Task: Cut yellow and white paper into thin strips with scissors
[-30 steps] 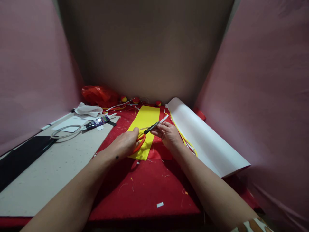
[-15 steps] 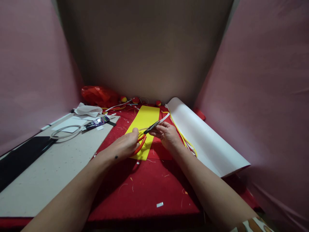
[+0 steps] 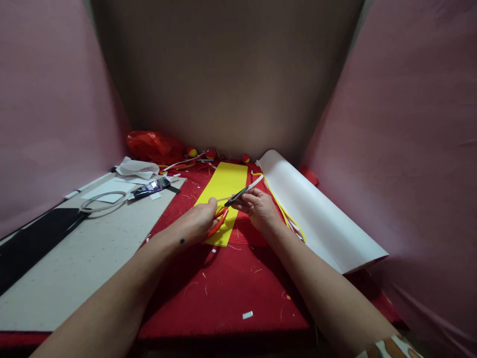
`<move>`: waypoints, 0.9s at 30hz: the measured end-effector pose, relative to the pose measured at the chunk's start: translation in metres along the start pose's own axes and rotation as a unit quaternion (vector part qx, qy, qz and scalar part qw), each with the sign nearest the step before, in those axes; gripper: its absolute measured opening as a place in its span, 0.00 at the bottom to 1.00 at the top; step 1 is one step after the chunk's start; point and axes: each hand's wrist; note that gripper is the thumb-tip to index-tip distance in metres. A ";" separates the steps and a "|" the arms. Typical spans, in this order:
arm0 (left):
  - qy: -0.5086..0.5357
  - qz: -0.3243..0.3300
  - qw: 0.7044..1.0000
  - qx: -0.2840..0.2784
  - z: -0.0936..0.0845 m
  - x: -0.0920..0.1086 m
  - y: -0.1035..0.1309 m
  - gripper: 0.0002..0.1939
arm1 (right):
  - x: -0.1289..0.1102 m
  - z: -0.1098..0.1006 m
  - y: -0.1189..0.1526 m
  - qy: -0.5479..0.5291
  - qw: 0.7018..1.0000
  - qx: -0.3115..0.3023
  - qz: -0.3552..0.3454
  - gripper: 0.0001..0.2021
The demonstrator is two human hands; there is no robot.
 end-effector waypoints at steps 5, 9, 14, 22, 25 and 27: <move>-0.016 -0.061 0.998 0.032 -0.002 -0.007 -0.001 0.15 | -0.005 -0.007 -0.007 0.002 0.995 0.088 -0.045 0.05; -0.078 -0.062 0.995 0.003 -0.002 -0.003 0.000 0.14 | -0.011 -0.016 -0.017 -0.023 0.981 0.162 -0.109 0.06; -0.067 -0.048 0.997 -0.003 0.010 0.003 -0.003 0.17 | -0.014 -0.018 -0.018 -0.019 0.979 0.164 -0.120 0.05; 0.072 0.018 0.984 0.163 -0.017 0.009 0.022 0.13 | -0.014 -0.015 -0.017 -0.037 0.984 0.152 -0.090 0.05; 0.302 -0.104 0.905 0.280 -0.037 -0.008 0.047 0.13 | -0.012 -0.015 -0.018 -0.044 0.985 0.147 -0.080 0.05; 0.371 -0.171 0.814 0.413 -0.045 -0.029 0.066 0.13 | -0.011 -0.015 -0.018 -0.046 0.986 0.140 -0.075 0.05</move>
Point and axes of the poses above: each hand's wrist, its own y-axis away from the middle knuckle, its own z-axis out of the palm, x = y × z, and after that the axes turned 9 degrees about x, right-handed
